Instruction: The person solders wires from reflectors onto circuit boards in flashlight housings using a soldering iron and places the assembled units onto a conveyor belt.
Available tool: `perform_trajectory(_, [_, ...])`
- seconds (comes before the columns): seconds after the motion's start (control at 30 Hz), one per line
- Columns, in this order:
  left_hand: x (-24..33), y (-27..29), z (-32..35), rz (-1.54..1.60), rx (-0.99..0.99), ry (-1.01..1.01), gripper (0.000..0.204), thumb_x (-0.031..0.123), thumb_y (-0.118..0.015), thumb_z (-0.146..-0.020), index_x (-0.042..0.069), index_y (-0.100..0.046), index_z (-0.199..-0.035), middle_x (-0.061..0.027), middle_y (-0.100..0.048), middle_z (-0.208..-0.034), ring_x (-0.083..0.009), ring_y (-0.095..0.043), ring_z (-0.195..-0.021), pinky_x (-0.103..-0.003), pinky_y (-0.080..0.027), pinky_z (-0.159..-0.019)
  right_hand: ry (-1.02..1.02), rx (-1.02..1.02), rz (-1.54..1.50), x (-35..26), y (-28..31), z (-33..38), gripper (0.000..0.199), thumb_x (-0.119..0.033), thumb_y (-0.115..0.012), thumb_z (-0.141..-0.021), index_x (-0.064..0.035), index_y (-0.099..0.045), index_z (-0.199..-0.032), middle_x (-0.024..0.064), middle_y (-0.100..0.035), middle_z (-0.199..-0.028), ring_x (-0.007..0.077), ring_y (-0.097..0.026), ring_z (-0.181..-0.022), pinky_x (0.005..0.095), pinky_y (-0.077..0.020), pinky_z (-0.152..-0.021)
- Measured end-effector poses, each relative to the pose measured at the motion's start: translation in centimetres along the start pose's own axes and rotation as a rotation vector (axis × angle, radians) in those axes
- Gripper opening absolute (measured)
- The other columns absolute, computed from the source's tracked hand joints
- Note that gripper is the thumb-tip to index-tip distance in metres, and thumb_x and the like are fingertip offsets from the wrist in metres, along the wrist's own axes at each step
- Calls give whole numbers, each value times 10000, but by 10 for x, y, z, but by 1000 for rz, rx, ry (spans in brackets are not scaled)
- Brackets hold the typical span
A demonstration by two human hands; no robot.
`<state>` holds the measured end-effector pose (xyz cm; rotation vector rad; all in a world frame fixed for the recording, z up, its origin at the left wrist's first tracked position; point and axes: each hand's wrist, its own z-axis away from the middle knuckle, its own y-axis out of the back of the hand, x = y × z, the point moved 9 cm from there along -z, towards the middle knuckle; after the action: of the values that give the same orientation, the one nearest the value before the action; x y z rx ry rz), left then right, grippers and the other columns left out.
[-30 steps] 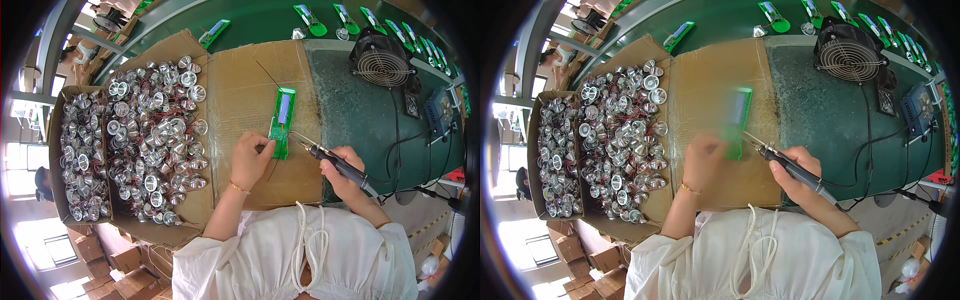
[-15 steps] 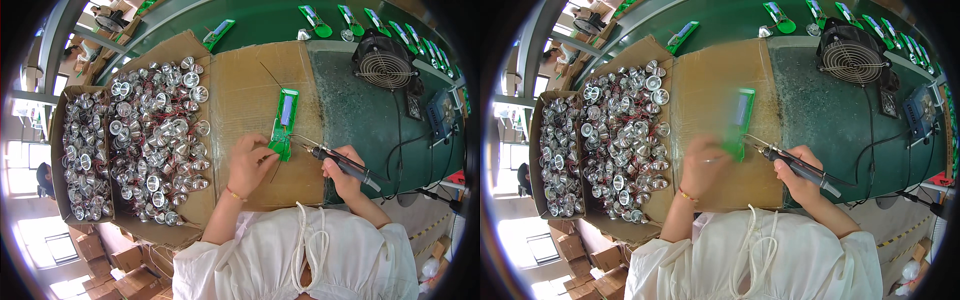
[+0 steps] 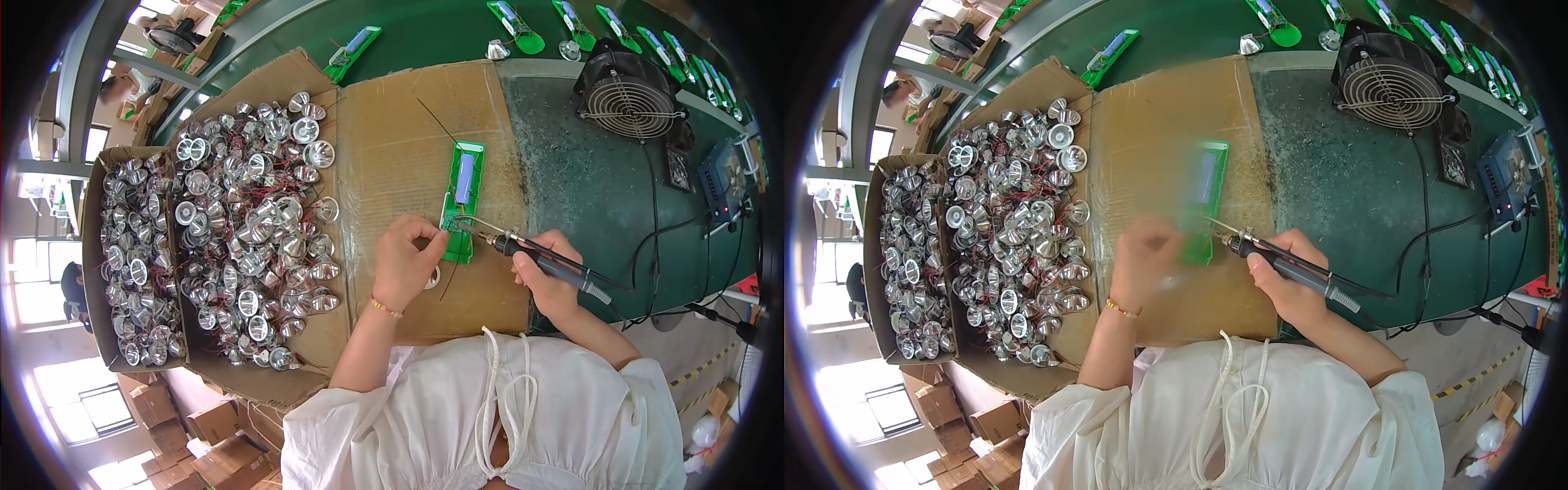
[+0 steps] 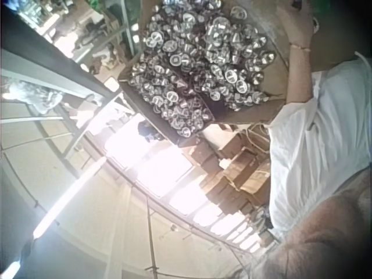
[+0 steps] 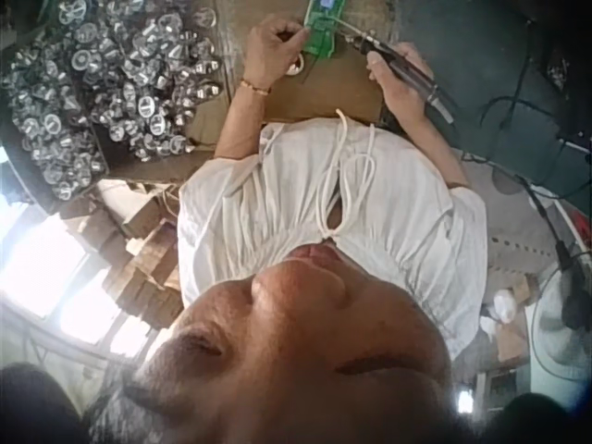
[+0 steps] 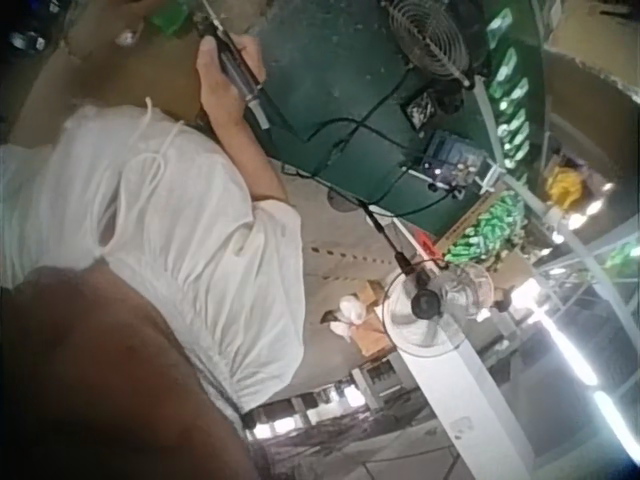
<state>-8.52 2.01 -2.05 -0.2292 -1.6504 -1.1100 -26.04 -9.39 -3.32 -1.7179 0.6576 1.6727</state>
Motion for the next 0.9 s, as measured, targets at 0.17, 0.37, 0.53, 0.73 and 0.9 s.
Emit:
perform_trajectory(0.17, [-6,-2,-1,16,-4,26,106,95,-649,-716,-1,-608,-697,-82,-561,-736,-178,-540,-655,-272,-429,-593,-58,14,-19,4,1,1,119,-57,-584,-798,-3,-483,-833,84,-575,-647,92,-533,-510,207,-433,-460])
perform_trajectory(0.37, [-8,0,-3,34,1,35,101,89,-647,-714,-1,-607,-697,-82,-562,-737,-175,-539,-657,-273,-431,-596,-38,78,-121,-2,8,2,144,-57,-608,-794,6,-484,-828,81,-580,-655,85,-537,-532,210,-446,-486])
perform_trajectory(0.53, [-3,3,-2,28,19,49,100,88,-650,-713,-1,-605,-704,-86,-560,-737,-170,-538,-648,-270,-433,-591,-13,50,-85,-5,10,4,118,-68,-568,-817,-1,-480,-859,87,-568,-642,98,-524,-510,210,-433,-468])
perform_trajectory(0.73, [-7,10,0,89,22,172,197,205,-666,-752,11,-635,-771,-60,-644,-689,-93,-593,-607,-232,-472,-562,50,162,-47,-9,47,2,140,-69,-602,-792,9,-490,-827,80,-579,-653,89,-541,-538,211,-449,-494])
perform_trajectory(0.9, [7,-9,-18,-273,-178,30,146,191,-632,-732,48,-656,-718,-103,-613,-596,-186,-589,-500,-276,-468,-510,84,310,-4,-10,95,-5,147,-69,-606,-786,6,-491,-840,76,-570,-655,88,-528,-519,206,-447,-488])
